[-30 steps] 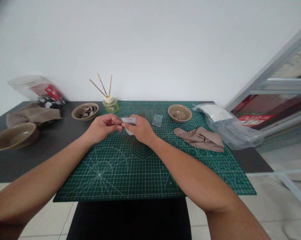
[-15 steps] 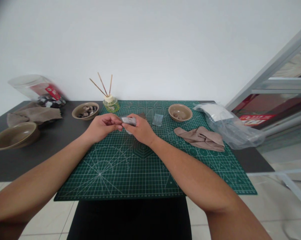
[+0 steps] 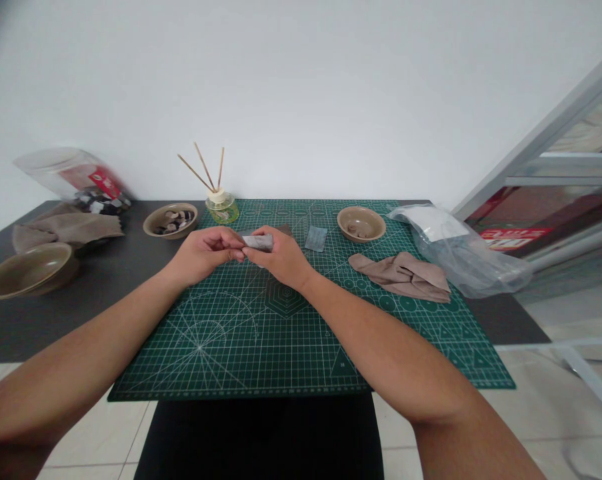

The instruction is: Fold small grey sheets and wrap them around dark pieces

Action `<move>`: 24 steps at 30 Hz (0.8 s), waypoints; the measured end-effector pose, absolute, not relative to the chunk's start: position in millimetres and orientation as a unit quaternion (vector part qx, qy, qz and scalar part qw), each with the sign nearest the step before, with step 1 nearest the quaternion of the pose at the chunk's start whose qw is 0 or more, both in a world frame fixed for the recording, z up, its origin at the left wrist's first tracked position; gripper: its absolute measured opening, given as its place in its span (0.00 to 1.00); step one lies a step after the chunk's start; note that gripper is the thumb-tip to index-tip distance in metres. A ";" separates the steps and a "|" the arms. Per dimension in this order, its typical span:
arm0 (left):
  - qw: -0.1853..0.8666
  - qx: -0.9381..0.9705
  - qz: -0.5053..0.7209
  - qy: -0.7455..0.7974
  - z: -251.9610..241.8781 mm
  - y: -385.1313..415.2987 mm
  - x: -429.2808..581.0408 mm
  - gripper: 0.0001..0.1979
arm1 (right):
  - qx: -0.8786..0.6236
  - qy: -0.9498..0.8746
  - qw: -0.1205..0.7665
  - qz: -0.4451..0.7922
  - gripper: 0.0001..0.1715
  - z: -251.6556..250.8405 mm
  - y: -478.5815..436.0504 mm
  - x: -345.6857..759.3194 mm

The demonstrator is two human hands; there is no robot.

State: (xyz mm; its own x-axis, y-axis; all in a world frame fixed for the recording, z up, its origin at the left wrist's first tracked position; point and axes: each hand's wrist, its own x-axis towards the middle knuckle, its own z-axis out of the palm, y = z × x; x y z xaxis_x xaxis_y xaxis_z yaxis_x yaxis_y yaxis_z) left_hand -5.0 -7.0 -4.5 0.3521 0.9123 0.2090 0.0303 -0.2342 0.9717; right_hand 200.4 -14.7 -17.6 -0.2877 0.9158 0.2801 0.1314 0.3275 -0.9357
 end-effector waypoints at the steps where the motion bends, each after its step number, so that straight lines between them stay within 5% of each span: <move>1: 0.500 0.654 0.439 0.360 -4.5 -7.0 -4.8 0.12 | -0.387 -0.680 0.452 0.428 0.17 -17.6 -14.8 200.5; 24: 0.492 0.666 0.423 0.369 -1.4 -8.5 -4.6 0.13 | -0.391 -0.680 0.445 0.431 0.15 -13.1 -17.3 200.8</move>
